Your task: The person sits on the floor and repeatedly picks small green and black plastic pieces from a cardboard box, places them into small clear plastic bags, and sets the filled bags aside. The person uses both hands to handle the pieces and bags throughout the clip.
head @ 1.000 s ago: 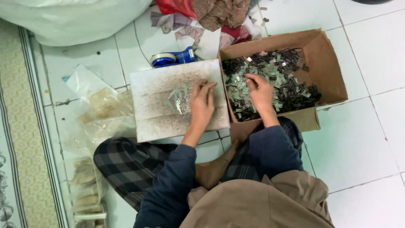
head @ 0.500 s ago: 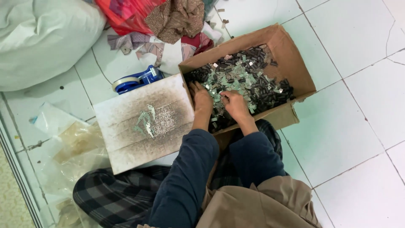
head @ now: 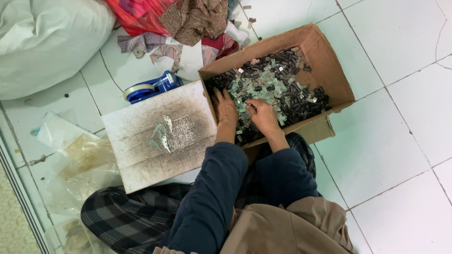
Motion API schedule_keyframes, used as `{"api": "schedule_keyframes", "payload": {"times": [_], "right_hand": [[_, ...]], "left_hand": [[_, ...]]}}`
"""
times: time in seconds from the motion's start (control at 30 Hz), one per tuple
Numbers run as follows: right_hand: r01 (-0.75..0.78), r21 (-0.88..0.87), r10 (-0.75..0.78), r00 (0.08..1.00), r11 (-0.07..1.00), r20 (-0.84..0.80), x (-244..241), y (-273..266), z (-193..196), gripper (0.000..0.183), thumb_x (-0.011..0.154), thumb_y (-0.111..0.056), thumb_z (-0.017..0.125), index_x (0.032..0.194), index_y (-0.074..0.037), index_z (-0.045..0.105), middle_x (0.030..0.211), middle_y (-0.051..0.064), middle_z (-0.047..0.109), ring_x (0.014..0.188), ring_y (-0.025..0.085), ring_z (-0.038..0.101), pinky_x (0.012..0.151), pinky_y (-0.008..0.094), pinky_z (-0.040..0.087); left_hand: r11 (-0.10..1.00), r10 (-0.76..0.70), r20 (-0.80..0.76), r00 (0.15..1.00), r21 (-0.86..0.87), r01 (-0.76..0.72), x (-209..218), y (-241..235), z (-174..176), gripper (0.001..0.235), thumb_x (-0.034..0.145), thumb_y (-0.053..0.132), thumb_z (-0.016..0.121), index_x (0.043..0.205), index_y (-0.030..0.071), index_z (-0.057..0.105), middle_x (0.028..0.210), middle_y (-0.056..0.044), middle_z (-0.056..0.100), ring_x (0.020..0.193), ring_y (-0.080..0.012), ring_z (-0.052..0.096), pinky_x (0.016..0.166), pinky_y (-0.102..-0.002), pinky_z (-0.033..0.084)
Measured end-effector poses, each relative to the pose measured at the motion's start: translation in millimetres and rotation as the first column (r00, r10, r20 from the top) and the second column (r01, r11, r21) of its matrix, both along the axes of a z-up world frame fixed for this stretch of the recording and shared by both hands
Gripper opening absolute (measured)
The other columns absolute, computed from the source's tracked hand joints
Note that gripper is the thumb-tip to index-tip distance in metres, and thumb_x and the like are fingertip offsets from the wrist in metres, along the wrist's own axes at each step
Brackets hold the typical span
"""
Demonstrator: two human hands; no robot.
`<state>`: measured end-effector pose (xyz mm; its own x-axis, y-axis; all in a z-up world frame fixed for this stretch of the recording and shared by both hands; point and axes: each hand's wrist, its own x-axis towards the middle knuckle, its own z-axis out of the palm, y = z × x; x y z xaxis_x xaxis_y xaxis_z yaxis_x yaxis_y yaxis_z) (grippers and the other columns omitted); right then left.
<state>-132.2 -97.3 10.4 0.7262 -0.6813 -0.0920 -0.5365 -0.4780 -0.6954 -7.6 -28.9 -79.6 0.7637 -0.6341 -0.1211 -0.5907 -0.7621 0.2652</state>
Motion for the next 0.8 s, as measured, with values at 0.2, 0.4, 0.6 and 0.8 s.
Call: {"api": "schedule_keyframes", "payload": {"times": [0.2,0.4,0.6,0.8], "right_hand": [[0.022,0.003,-0.022,1.000,1.000,-0.002,1,-2,-7,0.022,0.101,-0.026,0.067,0.120,-0.020,0.077,0.105,0.013,0.073,0.093,0.037,0.073,0.077,0.049,0.059],[0.028,-0.003,-0.028,1.000,1.000,0.000,3,-5,-11,0.021,0.099,-0.028,0.068,0.118,-0.022,0.077,0.105,0.011,0.073,0.093,0.036,0.073,0.077,0.048,0.059],[0.021,-0.004,-0.021,1.000,1.000,0.017,2,-3,-4,0.021,0.100,-0.024,0.067,0.118,-0.020,0.077,0.102,0.012,0.073,0.092,0.037,0.073,0.076,0.048,0.059],[0.023,-0.038,-0.022,0.999,0.999,0.024,0,-8,-10,0.020,0.100,-0.025,0.068,0.116,-0.021,0.078,0.101,0.012,0.073,0.092,0.038,0.073,0.075,0.049,0.059]], "left_hand": [[0.972,-0.030,-0.321,0.947,-0.228,-0.047,6,17,16,0.076,0.077,-0.011,0.074,0.147,0.006,0.051,0.155,-0.019,0.024,0.128,-0.0481,0.057,0.105,-0.049,0.059],[0.969,-0.120,-0.224,0.967,-0.238,0.065,9,21,31,0.049,0.081,-0.010,0.064,0.127,0.003,0.066,0.138,-0.022,0.044,0.115,-0.0460,0.061,0.101,-0.048,0.056],[0.958,-0.192,-0.203,0.960,-0.251,0.138,6,24,52,0.050,0.079,-0.014,0.068,0.124,0.006,0.069,0.128,-0.018,0.051,0.110,-0.0413,0.062,0.096,-0.046,0.058],[0.975,-0.208,-0.487,0.848,-0.169,0.142,-3,18,84,0.043,0.093,0.012,0.060,0.134,0.023,0.064,0.135,-0.009,0.051,0.123,-0.0381,0.062,0.102,-0.052,0.057]]}}
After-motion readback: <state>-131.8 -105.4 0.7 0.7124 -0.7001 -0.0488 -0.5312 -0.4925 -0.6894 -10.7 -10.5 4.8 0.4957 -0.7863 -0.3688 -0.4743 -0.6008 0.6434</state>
